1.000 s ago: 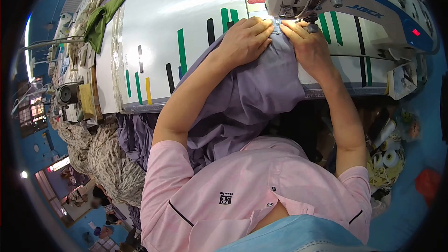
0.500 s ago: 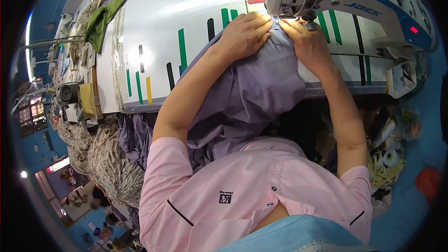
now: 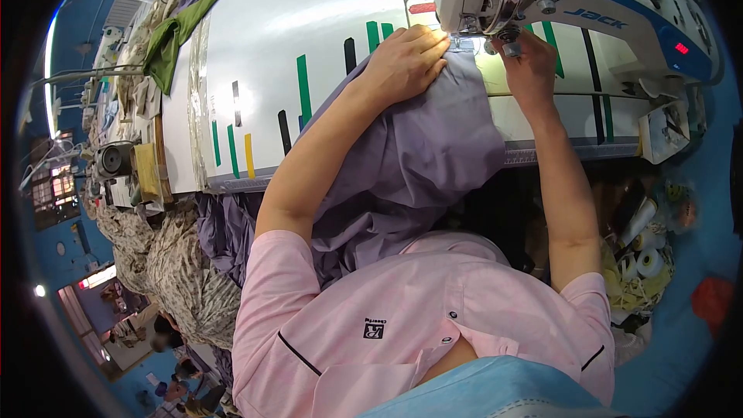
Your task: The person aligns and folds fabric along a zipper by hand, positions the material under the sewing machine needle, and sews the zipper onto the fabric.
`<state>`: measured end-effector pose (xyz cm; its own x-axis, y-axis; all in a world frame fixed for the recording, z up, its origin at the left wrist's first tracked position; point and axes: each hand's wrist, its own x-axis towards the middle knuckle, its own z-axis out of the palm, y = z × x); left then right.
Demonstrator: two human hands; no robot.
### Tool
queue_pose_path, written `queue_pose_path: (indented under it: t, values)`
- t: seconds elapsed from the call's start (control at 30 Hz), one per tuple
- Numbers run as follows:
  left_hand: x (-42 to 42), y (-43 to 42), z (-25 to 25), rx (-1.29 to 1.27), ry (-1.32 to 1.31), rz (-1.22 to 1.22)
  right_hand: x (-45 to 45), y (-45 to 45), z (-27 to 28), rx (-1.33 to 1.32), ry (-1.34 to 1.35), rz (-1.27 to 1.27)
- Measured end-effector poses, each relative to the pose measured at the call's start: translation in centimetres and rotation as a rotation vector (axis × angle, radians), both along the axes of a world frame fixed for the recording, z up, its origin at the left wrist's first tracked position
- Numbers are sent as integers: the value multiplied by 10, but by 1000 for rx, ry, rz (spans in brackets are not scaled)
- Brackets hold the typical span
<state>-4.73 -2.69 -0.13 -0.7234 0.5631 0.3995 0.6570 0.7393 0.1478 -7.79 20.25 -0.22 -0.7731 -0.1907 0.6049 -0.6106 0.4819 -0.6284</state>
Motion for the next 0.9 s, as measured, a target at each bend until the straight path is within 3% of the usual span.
queue_pose_path:
  t: [0.27, 0.47, 0.57, 0.67, 0.9]
  values:
    - [12, 3, 0, 19, -3, -37, 3, -1, 3, 22, 28, -18]
    - [15, 5, 1, 42, 23, -48, 19, 2, 20, 171, -167, 20]
    - [17, 5, 3, 86, 37, -59, 32, 0, 6, 402, 64, 161]
    - [18, 4, 5, 40, 73, -99, 32, 0, -5, 470, 147, 174]
    - [11, 2, 1, 25, 73, -65, 28, -1, -4, 556, 164, 136]
